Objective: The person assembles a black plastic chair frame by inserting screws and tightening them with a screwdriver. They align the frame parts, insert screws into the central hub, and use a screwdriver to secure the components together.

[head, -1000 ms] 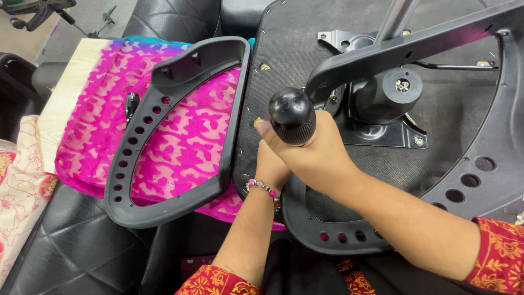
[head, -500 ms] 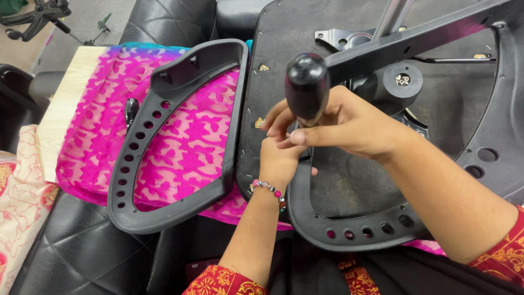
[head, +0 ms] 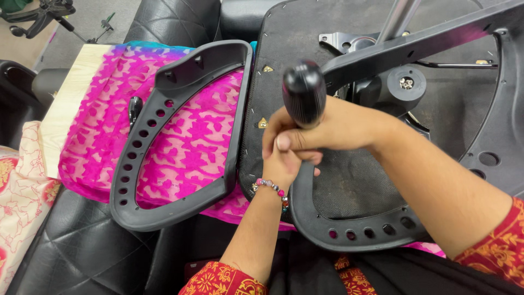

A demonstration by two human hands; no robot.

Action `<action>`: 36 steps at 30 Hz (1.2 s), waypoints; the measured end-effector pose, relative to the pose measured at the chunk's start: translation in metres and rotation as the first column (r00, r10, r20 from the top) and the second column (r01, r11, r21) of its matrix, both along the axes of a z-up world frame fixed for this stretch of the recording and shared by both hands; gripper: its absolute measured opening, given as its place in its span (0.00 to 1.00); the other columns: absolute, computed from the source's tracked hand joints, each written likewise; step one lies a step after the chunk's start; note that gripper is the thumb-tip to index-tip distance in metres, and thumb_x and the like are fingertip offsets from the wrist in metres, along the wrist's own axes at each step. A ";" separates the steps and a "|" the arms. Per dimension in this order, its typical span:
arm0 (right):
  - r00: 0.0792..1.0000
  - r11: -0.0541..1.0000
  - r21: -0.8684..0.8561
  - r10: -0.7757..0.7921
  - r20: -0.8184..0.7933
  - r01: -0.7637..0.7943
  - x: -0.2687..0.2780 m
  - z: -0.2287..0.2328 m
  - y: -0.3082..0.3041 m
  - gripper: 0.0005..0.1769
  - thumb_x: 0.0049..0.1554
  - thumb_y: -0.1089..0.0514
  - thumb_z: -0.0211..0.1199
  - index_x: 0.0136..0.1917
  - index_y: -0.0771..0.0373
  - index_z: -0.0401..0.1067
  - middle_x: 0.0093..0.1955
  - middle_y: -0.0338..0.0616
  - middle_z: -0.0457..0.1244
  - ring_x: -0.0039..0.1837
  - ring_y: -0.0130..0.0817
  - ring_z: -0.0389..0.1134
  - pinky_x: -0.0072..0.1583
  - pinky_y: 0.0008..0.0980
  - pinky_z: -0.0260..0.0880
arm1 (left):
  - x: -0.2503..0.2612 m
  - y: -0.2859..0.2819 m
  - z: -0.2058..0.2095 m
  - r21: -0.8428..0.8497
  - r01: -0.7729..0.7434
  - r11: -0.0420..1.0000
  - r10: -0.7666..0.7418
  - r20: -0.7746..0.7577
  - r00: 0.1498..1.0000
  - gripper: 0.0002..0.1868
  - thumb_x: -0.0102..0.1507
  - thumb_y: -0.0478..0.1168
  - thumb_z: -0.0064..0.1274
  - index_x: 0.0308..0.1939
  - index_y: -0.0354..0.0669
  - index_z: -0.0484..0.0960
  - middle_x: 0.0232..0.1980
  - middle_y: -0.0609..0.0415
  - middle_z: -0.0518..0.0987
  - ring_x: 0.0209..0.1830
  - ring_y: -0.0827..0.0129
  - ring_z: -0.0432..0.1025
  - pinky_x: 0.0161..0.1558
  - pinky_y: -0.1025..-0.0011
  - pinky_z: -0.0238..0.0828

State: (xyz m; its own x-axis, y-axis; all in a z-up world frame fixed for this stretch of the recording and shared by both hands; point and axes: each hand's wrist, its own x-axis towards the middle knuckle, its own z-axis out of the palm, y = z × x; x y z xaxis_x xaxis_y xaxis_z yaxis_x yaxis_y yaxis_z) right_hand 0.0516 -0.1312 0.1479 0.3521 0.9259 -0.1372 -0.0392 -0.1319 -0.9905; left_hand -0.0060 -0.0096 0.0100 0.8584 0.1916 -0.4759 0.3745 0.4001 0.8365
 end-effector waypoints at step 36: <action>0.912 0.894 0.182 -0.404 -0.072 0.410 -0.038 -0.018 -0.020 0.11 0.54 0.57 0.68 0.49 0.63 0.76 0.41 0.37 0.64 0.43 0.21 0.65 0.36 0.24 0.65 | 0.001 0.007 0.014 0.228 0.140 0.964 -0.153 0.040 0.987 0.13 0.64 0.40 0.51 0.42 0.30 0.79 0.34 0.43 0.85 0.22 0.59 0.80 0.20 0.66 0.79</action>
